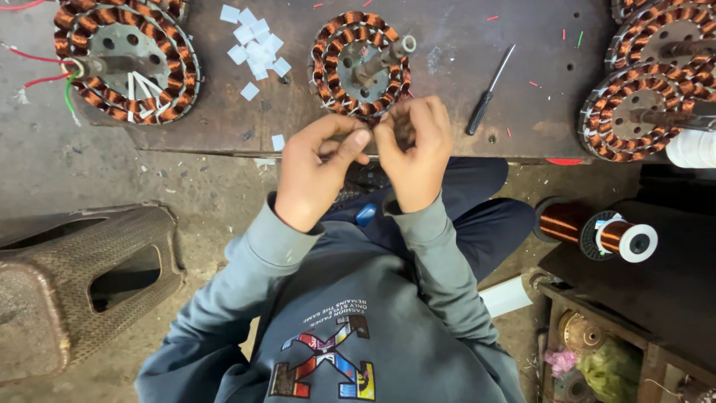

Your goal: The person inserts small white insulating spacers into the slots of a copper-wound motor stator, then uses a metal tool to press them in place. They repeat this process for multiple slots, occasionally using scissors to trim wires.

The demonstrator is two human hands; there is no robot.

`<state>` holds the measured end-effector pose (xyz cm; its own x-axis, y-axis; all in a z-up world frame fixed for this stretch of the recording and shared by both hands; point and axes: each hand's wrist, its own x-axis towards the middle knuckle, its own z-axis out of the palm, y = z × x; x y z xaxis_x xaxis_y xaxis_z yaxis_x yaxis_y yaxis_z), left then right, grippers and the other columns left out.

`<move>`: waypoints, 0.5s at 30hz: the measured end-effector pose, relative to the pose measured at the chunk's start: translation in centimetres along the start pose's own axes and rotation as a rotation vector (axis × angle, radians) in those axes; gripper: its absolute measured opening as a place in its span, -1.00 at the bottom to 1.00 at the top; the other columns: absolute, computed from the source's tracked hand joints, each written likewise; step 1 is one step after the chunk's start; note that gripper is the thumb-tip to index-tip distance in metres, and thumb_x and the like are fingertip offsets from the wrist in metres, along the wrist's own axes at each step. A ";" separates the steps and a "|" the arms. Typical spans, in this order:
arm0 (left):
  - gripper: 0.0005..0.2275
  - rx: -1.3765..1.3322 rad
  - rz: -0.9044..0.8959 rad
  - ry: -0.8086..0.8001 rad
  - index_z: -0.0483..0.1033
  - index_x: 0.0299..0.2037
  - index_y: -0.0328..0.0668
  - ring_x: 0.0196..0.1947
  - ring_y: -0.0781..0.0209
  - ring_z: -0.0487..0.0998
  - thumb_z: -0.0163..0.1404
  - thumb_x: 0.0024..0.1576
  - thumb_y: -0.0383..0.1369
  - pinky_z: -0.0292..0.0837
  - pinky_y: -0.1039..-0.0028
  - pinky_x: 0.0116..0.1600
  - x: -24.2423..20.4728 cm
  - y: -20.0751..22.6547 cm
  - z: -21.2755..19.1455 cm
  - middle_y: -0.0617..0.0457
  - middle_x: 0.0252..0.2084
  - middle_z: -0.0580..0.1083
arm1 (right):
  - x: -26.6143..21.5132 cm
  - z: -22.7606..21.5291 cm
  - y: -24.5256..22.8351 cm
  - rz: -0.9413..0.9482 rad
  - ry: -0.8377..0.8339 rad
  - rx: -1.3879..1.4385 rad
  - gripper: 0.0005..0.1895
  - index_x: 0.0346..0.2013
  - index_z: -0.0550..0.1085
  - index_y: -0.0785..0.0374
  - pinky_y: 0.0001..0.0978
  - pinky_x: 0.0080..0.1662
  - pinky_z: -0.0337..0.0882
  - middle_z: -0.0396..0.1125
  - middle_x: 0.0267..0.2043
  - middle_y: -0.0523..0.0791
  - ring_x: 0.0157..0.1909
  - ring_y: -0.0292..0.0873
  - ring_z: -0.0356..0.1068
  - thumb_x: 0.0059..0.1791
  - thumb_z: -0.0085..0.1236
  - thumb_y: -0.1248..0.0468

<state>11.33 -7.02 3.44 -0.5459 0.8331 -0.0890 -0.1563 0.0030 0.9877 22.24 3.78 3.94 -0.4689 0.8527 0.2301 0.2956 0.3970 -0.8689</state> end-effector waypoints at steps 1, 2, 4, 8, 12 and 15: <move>-0.84 -0.015 -0.038 0.016 0.55 -0.05 -0.37 -0.33 0.42 0.60 0.08 0.28 -0.41 0.37 0.67 -0.34 -0.1 0.0 0.3 0.10 -0.22 0.57 | 0.1 -0.1 0.0 -0.049 0.006 -0.028 -0.89 -0.33 0.45 0.34 -0.28 -0.26 0.34 0.27 -0.28 -0.06 -0.32 -0.08 0.34 -0.11 0.21 0.45; -0.84 -0.026 -0.075 0.031 0.54 -0.05 -0.36 -0.35 0.43 0.60 0.07 0.26 -0.41 0.31 0.67 -0.41 -0.1 0.1 0.3 0.11 -0.23 0.57 | 0.4 -0.2 0.0 -0.099 0.014 -0.054 -0.89 -0.33 0.46 0.33 -0.27 -0.24 0.34 0.28 -0.28 -0.06 -0.28 -0.08 0.34 -0.11 0.22 0.46; -0.84 -0.101 -0.161 0.048 0.54 -0.06 -0.32 -0.40 0.44 0.57 0.06 0.26 -0.39 0.27 0.68 -0.46 0.0 0.4 0.3 0.11 -0.23 0.59 | 0.6 -0.3 -0.1 -0.186 0.022 -0.092 -0.88 -0.33 0.47 0.32 -0.26 -0.20 0.35 0.28 -0.27 -0.06 -0.22 -0.05 0.34 -0.11 0.23 0.47; -0.86 -0.196 -0.183 0.051 0.52 -0.07 -0.28 -0.41 0.45 0.55 0.04 0.29 -0.36 0.26 0.68 -0.46 0.5 0.6 -0.3 0.08 -0.22 0.61 | 0.3 -0.5 -0.1 -0.249 0.011 -0.126 -0.87 -0.34 0.46 0.31 -0.23 -0.17 0.35 0.28 -0.26 -0.05 -0.17 -0.02 0.32 -0.12 0.26 0.46; -0.86 -0.242 -0.164 0.043 0.50 -0.06 -0.29 -0.36 0.42 0.56 0.02 0.31 -0.37 0.27 0.67 -0.43 0.8 0.8 -1.1 0.07 -0.19 0.60 | -0.1 -0.1 -0.1 -0.278 0.031 -0.144 -0.83 -0.34 0.45 0.32 -0.19 -0.15 0.34 0.29 -0.26 -0.06 -0.16 0.00 0.31 -0.15 0.28 0.44; -0.86 -0.337 -0.161 0.023 0.48 -0.04 -0.32 -0.22 0.33 0.60 -0.02 0.34 -0.39 0.41 0.58 -0.25 1.4 0.5 -1.1 0.02 -0.14 0.58 | -0.5 -0.1 -0.1 -0.252 0.000 -0.151 -0.80 -0.37 0.43 0.33 -0.16 -0.18 0.32 0.26 -0.29 -0.05 -0.18 0.02 0.28 -0.18 0.31 0.42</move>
<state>9.64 -6.47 3.66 -0.5100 0.8243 -0.2460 -0.5014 -0.0525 0.8636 22.47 3.37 3.94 -0.5433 0.7207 0.4305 0.2901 0.6424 -0.7094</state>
